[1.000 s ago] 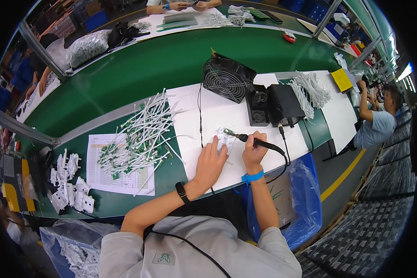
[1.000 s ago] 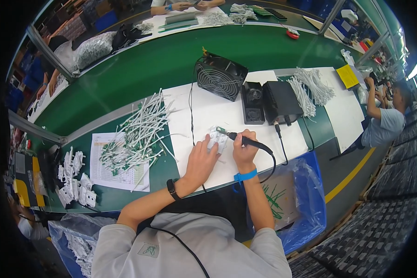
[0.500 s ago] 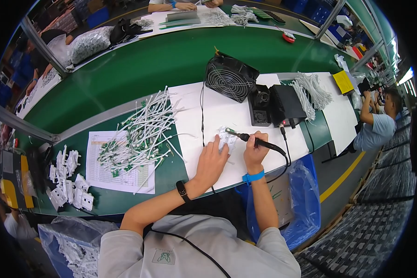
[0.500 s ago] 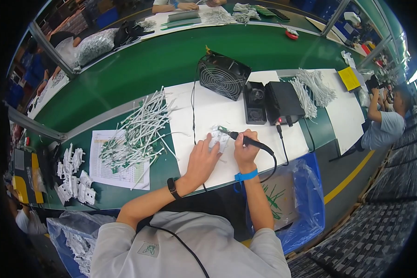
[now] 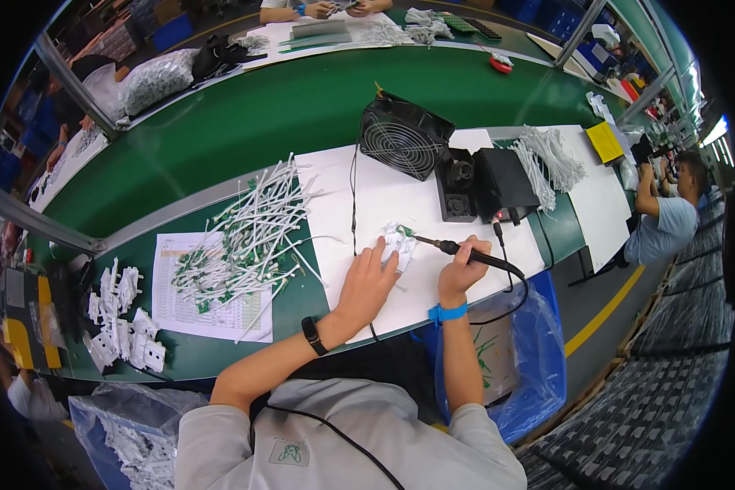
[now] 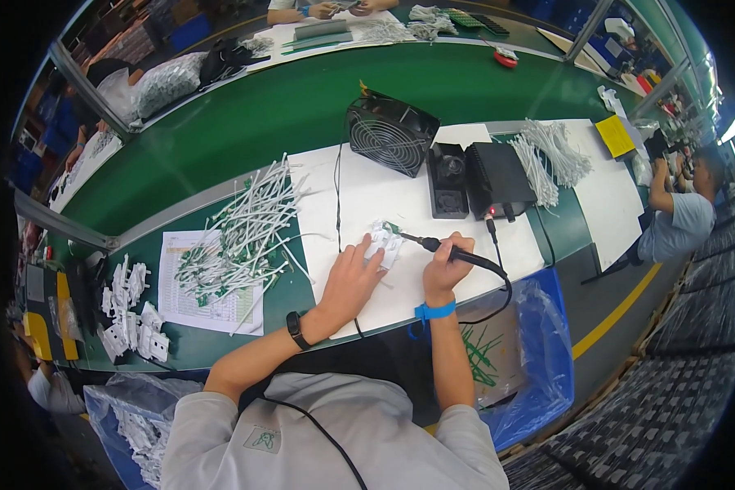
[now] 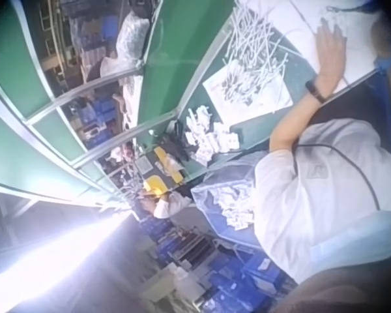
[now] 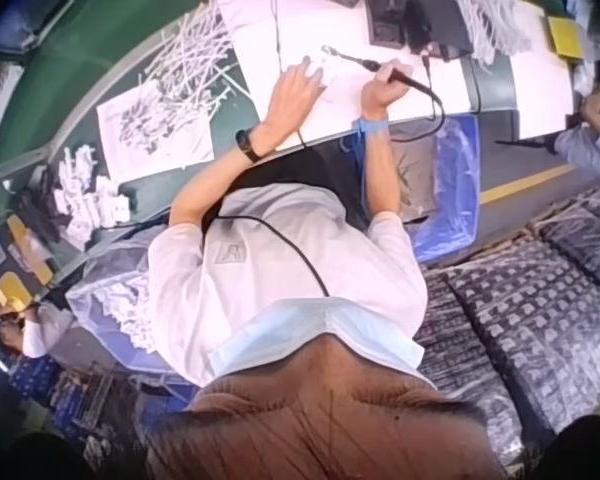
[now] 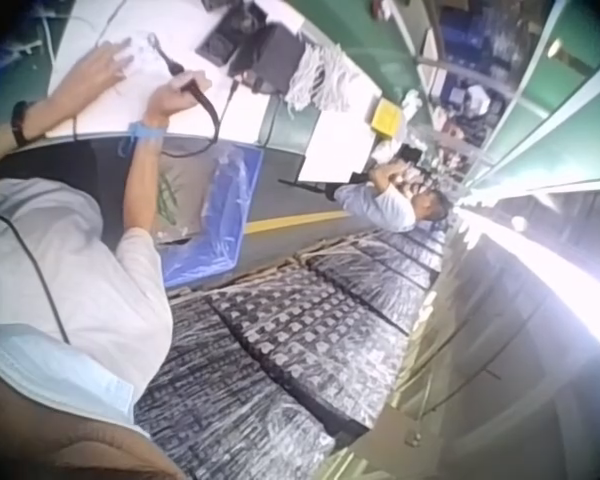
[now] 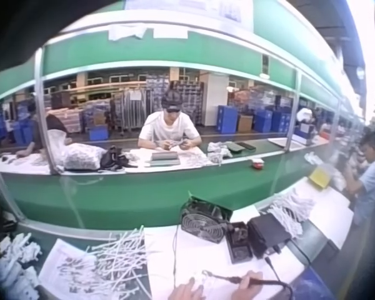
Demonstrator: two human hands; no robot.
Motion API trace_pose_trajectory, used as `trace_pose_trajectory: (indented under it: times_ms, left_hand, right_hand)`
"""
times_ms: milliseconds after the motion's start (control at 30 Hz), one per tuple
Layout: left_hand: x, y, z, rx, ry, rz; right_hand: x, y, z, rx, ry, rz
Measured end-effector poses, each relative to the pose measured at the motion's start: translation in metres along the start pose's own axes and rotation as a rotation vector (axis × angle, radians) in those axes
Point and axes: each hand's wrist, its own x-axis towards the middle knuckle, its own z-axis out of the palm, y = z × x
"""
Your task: The person solders electrical wires onto small components at an industrial assembly station, using a soldering iron to attach the wires to a circuit board.
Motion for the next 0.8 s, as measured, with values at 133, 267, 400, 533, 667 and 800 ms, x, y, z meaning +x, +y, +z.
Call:
trace_pose_trajectory:
  times_ms: [133,267,400,533,667,800]
  left_hand:
    - [0.0,0.0,0.0,-0.001,0.002,0.02]
    - [-0.001,0.001,0.001,-0.011,0.016,-0.006]
    - [0.0,0.002,0.001,-0.006,0.01,-0.013]
    - [0.0,0.001,0.002,-0.007,0.024,-0.008]
    - [0.0,0.001,0.002,-0.002,0.024,-0.014]
    - [-0.001,0.002,0.001,-0.007,0.024,-0.018]
  right_hand:
    - [0.0,-0.003,0.001,-0.034,-0.043,0.026]
    - [0.002,-0.007,0.003,-0.067,-0.081,0.045]
    - [0.002,-0.006,0.004,-0.074,-0.087,0.051]
    - [0.002,-0.002,0.001,-0.059,-0.091,0.02]
    - [0.0,0.001,0.0,-0.066,-0.107,0.011]
    - [-0.001,0.003,-0.002,-0.055,-0.126,-0.004]
